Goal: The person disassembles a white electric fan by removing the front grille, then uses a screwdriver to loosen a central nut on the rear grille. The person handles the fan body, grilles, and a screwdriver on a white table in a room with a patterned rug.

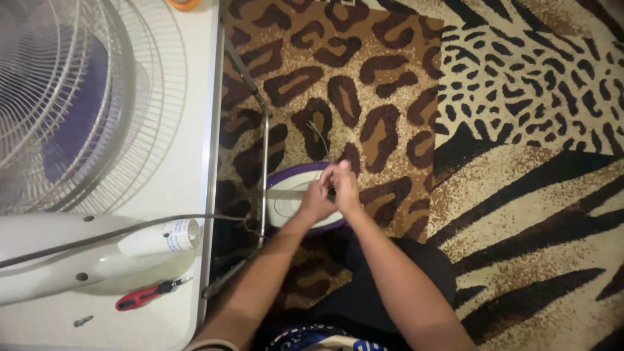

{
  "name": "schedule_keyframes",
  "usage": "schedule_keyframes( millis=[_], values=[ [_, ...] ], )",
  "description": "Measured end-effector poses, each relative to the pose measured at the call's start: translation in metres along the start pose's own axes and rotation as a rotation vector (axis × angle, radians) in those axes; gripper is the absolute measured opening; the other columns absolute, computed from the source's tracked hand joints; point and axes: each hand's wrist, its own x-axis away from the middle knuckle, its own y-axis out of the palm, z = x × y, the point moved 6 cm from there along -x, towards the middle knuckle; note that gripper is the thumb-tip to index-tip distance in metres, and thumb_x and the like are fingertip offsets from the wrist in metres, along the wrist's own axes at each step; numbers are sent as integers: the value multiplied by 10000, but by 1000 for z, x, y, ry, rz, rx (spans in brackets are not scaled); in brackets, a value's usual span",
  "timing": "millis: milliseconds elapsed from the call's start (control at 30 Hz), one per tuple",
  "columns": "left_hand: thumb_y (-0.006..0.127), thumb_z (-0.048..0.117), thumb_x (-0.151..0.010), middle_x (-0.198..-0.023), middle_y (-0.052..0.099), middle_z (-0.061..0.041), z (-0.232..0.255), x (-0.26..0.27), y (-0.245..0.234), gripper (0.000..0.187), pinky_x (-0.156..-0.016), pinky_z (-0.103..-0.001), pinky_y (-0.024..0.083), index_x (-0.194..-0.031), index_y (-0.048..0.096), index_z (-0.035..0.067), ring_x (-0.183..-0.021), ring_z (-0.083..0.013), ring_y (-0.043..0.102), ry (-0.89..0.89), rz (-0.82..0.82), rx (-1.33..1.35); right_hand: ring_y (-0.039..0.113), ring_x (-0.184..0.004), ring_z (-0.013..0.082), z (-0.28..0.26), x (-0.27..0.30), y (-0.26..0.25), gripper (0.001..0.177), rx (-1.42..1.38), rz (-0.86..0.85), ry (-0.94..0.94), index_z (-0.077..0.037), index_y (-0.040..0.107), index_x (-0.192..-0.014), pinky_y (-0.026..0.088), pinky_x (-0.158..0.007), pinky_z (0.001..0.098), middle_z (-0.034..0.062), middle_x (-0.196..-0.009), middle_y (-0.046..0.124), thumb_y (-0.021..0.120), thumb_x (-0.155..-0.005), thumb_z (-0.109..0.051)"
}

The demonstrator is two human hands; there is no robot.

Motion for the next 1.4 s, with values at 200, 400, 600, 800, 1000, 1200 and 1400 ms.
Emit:
schedule_keyframes(
  millis=[200, 400, 600, 800, 1000, 1200, 1400],
  values=[
    [864, 218, -687, -1042, 767, -116, 21, 5, -14, 471, -891, -335, 554, -1100, 710, 52, -1016, -195, 732, 183, -5, 270, 590, -536, 205, 4, -4, -11, 763, -204, 31, 106, -25, 602, -847, 499, -560, 307, 127, -625, 613, 200, -1055, -640],
    [867, 151, -700, -1164, 665, -161, 54, 48, -18, 631, -938, -350, 498, -1245, 572, 31, -1106, -283, 635, 301, 478, 703, 608, -592, 209, 7, 1, 0, 770, 39, -24, 0, -14, 593, -844, 512, -610, 310, 125, -681, 623, 207, -1085, -636],
    [814, 154, -789, -1044, 754, -134, 42, 31, -17, 353, -849, -384, 562, -1105, 700, 44, -983, -274, 745, 228, 410, 406, 615, -621, 264, -7, 0, -9, 763, -394, 107, 67, -21, 566, -836, 536, -669, 372, 152, -655, 607, 156, -1091, -612],
    [776, 113, -777, -852, 725, -154, 35, 27, -17, 215, -699, -373, 575, -944, 661, 44, -781, -275, 747, 251, 466, 326, 634, -729, 282, -35, 3, -24, 738, -332, 170, -74, 3, 577, -878, 533, -765, 395, 177, -719, 633, 175, -1087, -581],
    [780, 120, -784, -868, 733, -146, 31, 26, -17, 196, -714, -375, 576, -914, 650, 54, -797, -272, 746, 244, 439, 340, 645, -797, 262, -38, 1, -26, 746, -171, 101, -145, 4, 579, -912, 530, -828, 382, 159, -799, 647, 142, -1097, -571],
    [823, 151, -742, -1121, 694, -230, 29, 35, -17, 567, -869, -436, 549, -1234, 571, 25, -1073, -395, 671, 273, 345, 254, 665, -813, 255, -76, 19, 5, 551, 501, 88, -417, 28, 645, -898, 527, -774, 363, 138, -849, 684, 337, -1125, -369],
    [762, 275, -819, -1405, 439, -364, 26, 129, -34, 911, -1088, -463, 384, -1475, 246, -90, -1323, -459, 455, 17, 202, 95, 678, -927, 316, -136, 56, 43, 316, 737, 56, -746, 28, 665, -954, 541, -860, 387, 165, -962, 683, 489, -1058, -213]
  ],
)
